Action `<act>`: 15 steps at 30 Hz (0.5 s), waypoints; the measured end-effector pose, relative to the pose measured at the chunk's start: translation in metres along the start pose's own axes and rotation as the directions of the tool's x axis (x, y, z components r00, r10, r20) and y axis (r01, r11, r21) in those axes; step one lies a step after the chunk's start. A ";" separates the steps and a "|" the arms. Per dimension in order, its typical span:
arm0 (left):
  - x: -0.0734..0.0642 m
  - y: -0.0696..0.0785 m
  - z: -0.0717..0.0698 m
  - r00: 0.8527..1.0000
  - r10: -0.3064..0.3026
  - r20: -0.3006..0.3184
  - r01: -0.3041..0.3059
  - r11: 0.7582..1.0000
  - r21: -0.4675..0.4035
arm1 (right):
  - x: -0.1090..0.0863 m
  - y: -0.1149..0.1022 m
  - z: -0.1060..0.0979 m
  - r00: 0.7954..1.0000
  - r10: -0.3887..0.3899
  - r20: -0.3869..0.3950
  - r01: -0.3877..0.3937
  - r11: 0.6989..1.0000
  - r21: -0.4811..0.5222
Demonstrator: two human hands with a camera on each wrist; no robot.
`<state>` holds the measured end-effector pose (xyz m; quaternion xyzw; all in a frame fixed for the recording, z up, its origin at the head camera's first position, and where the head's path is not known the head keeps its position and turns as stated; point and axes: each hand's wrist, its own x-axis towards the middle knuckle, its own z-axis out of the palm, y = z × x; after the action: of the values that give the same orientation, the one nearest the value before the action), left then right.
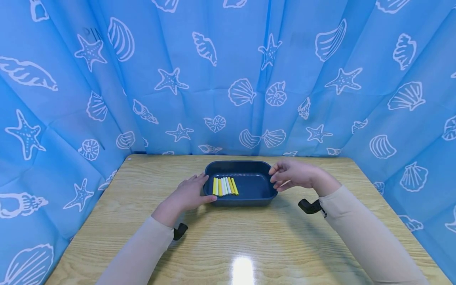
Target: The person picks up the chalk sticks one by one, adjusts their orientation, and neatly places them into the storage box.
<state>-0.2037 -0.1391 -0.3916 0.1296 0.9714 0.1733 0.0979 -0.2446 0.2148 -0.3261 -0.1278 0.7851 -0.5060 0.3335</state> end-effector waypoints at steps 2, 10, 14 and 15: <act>0.000 0.000 0.001 1.000 0.001 -0.001 -0.001 1.000 0.002 | -0.004 0.003 0.000 1.000 -0.008 -0.005 0.008 1.000 0.000; -0.001 -0.002 0.002 0.999 0.033 -0.006 -0.033 0.999 0.018 | -0.018 0.015 0.004 0.997 -0.036 -0.071 0.035 0.999 -0.016; -0.001 -0.004 0.003 0.999 0.045 -0.008 -0.044 0.999 0.021 | -0.027 0.020 0.007 0.993 -0.049 -0.109 0.046 0.999 -0.024; -0.001 -0.004 0.003 0.999 0.045 -0.009 -0.045 0.999 0.022 | -0.029 0.021 0.008 0.992 -0.051 -0.115 0.048 0.999 -0.025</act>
<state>-0.2033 -0.1420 -0.3955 0.1517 0.9705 0.1655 0.0881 -0.2149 0.2345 -0.3349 -0.1212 0.8053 -0.5119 0.2734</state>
